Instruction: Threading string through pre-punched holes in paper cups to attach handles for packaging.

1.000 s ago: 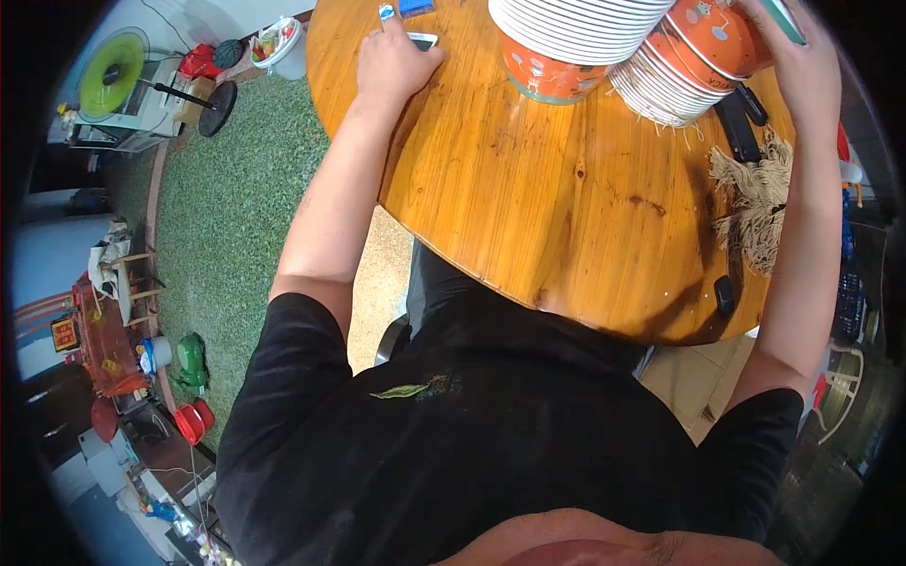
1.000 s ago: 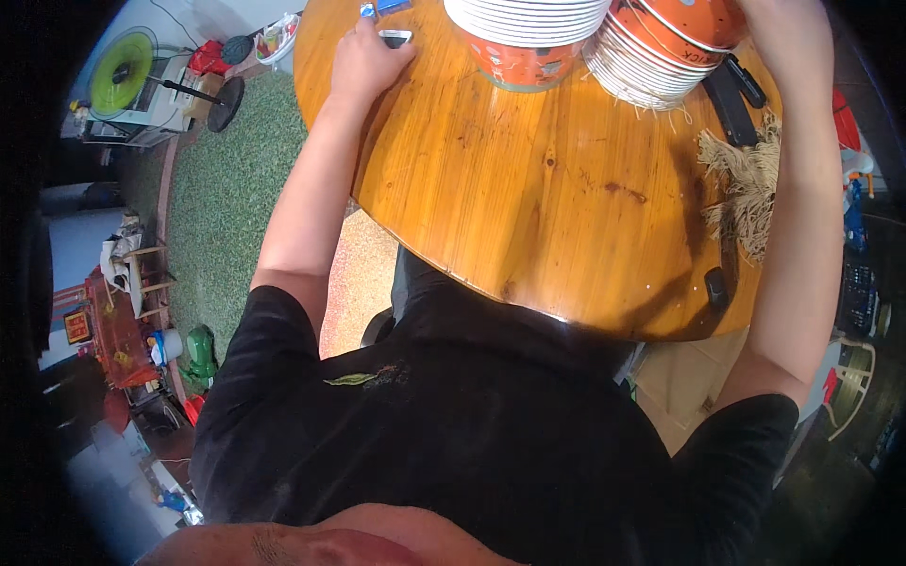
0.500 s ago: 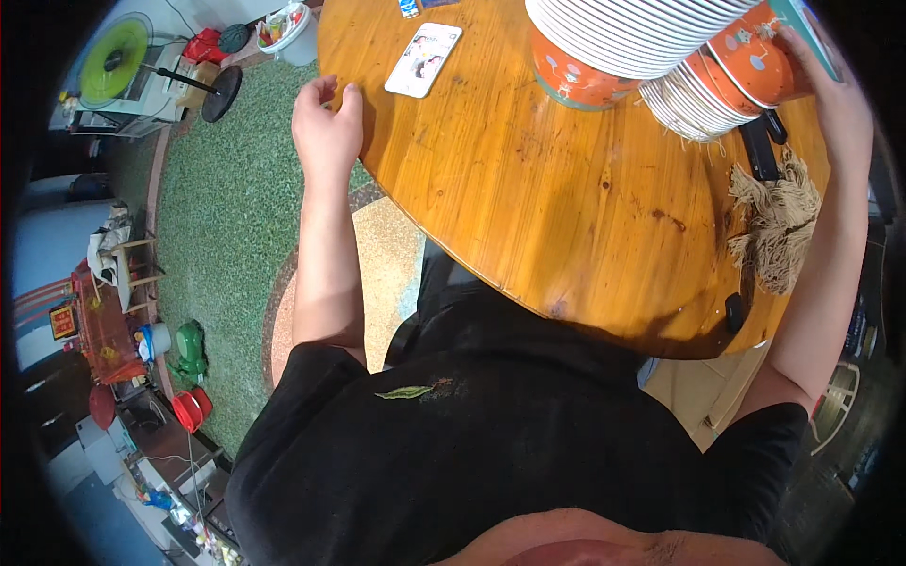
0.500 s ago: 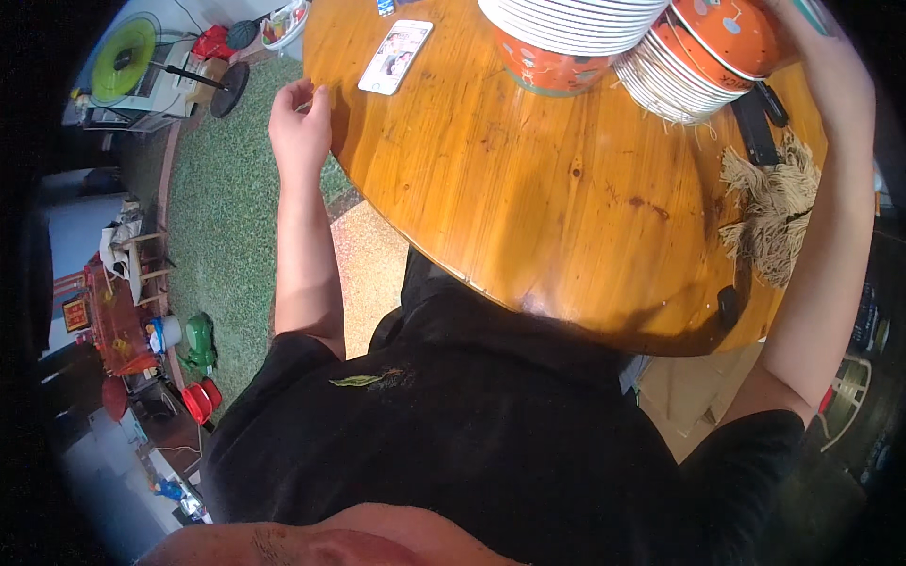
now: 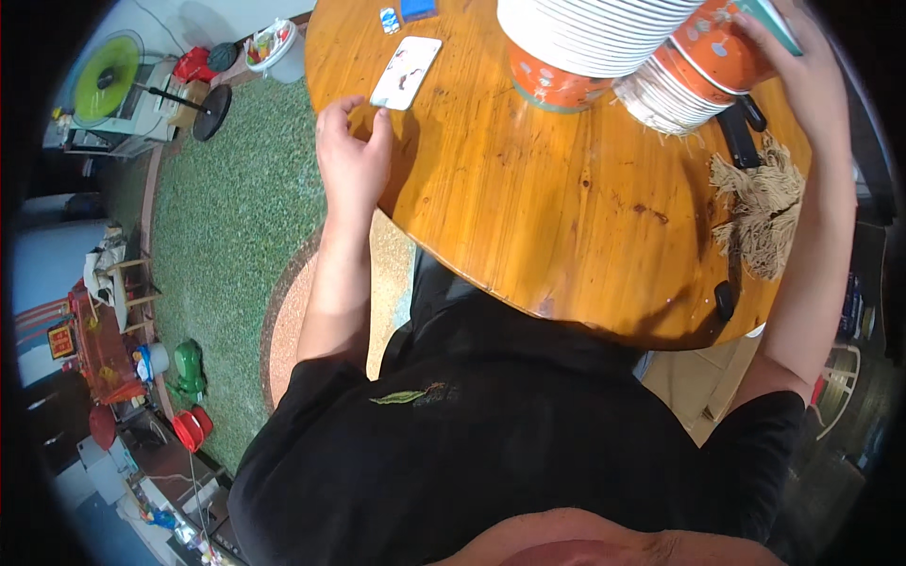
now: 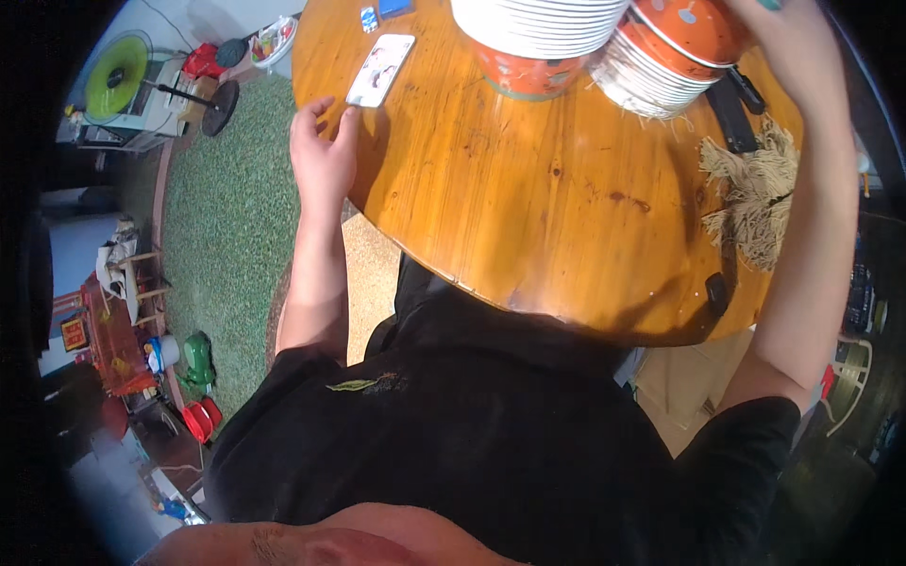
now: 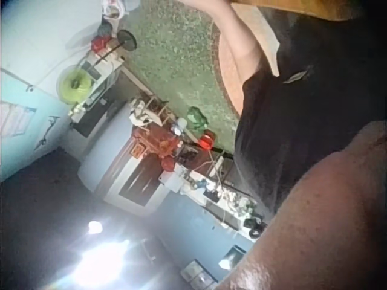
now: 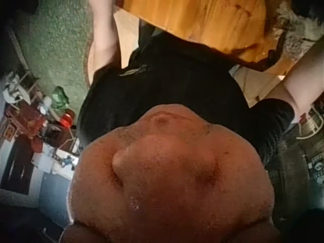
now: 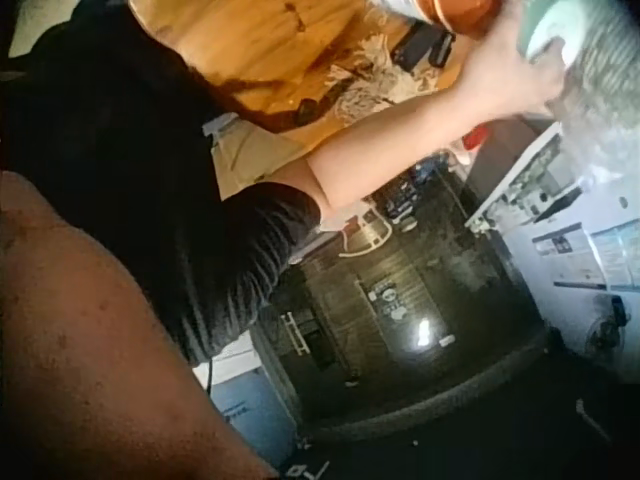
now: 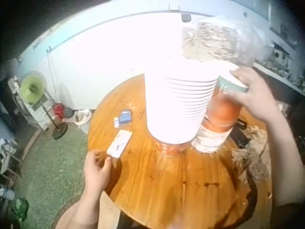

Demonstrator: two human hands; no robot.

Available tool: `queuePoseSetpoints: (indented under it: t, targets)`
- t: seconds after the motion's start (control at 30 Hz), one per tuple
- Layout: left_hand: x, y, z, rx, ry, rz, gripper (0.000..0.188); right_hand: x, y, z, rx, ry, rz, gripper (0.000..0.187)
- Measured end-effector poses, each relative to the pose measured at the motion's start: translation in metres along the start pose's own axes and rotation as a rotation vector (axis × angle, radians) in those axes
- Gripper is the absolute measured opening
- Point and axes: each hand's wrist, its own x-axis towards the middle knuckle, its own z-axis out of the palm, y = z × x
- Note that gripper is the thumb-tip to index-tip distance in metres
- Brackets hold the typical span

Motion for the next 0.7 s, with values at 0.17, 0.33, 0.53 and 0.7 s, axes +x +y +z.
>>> queuePoseSetpoints:
  t: [0.17, 0.33, 0.53, 0.7]
  targets:
    - [-0.006, 0.042, 0.007, -0.140, -0.034, 0.213, 0.037, 0.008, 0.006, -0.004, -0.052, -0.021, 0.116, 0.071]
    - [0.032, 0.130, -0.011, -0.218, 0.032, 0.583, 0.050, 0.009, 0.006, -0.011, -0.167, 0.202, 0.033, 0.059]
    - [0.104, 0.234, 0.004, -0.737, 0.422, 0.532, 0.047, 0.011, -0.028, -0.006, 0.465, 0.072, -0.044, 0.041]
    - [0.144, 0.238, -0.027, -0.052, -0.278, 0.898, 0.057, 0.037, -0.040, 0.003, 0.211, -0.157, -0.083, 0.027]
